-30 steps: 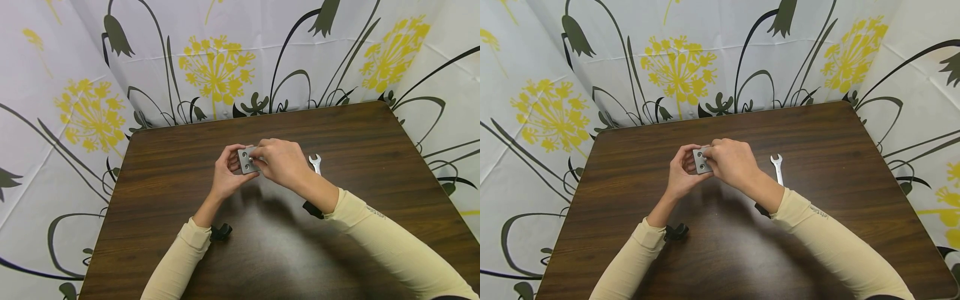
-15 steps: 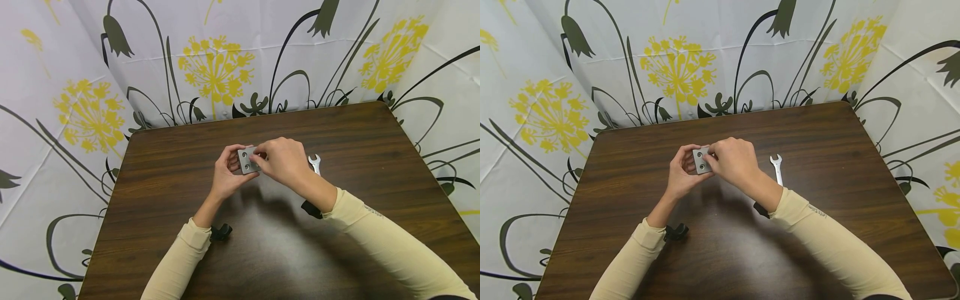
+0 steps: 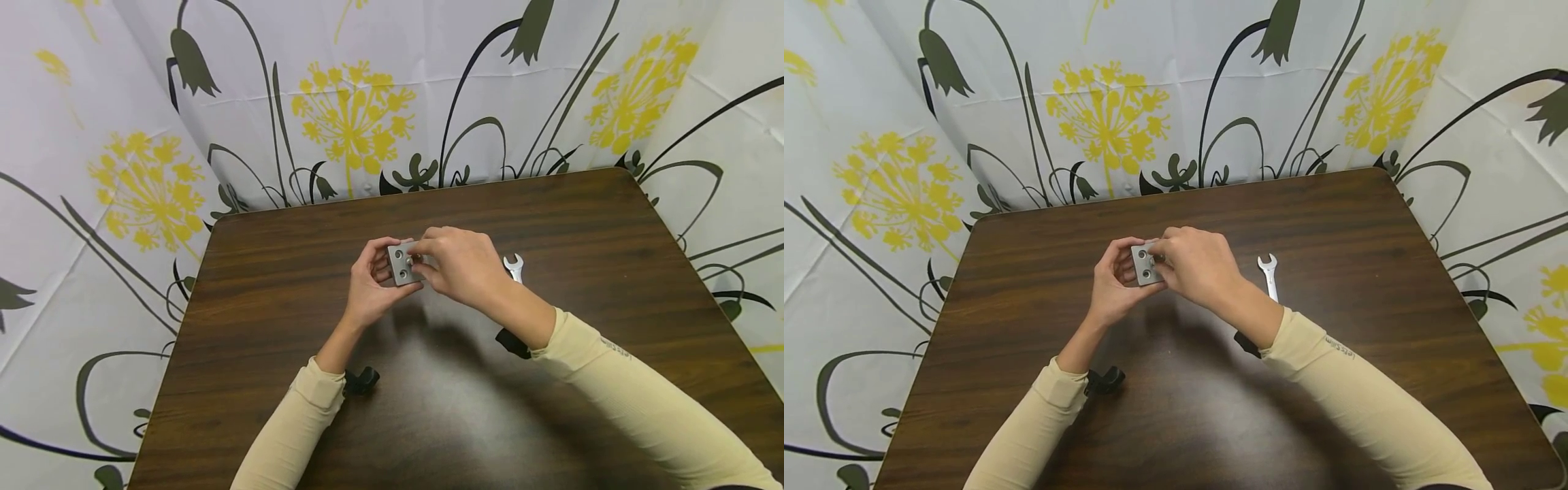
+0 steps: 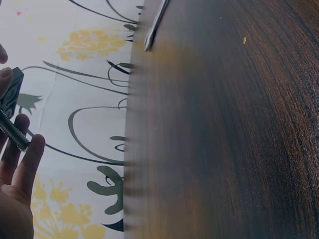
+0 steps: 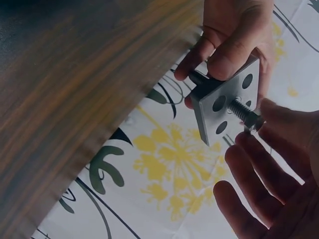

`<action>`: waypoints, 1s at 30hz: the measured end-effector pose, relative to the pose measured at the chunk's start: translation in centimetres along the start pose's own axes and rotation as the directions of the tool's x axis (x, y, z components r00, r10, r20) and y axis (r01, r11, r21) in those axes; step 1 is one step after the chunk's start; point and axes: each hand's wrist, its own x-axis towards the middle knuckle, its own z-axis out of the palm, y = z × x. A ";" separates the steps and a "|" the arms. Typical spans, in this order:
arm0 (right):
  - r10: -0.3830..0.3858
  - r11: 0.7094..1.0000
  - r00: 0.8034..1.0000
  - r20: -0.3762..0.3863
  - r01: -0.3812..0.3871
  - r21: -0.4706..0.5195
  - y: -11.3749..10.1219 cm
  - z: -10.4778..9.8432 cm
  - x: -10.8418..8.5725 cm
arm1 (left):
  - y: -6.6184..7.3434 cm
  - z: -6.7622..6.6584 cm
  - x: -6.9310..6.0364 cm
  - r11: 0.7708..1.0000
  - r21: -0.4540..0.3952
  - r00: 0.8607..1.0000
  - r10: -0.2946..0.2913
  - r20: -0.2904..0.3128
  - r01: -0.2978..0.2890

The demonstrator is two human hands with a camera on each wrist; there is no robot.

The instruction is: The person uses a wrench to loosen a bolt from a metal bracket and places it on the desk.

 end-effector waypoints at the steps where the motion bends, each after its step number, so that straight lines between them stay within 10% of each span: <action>1: 0.014 1.000 1.000 -0.003 -0.014 0.003 0.0 0.0 0.0 | 0.0 0.0 0.0 1.000 0.000 1.000 0.000 -0.002 0.000; 9: 0.110 0.994 0.993 -0.047 -0.109 0.027 0.0 0.2 0.3 | 0.1 0.1 0.3 1.000 0.009 1.000 0.013 -0.003 -0.013; 23: -0.081 0.997 0.997 -0.008 0.081 0.006 0.3 0.3 -0.1 | 0.2 0.2 0.0 1.000 0.004 1.000 -0.017 -0.006 0.017; 30: 0.050 0.999 0.998 -0.037 -0.050 0.009 0.1 0.4 0.0 | 0.3 0.2 0.0 1.000 0.018 1.000 -0.015 -0.009 0.015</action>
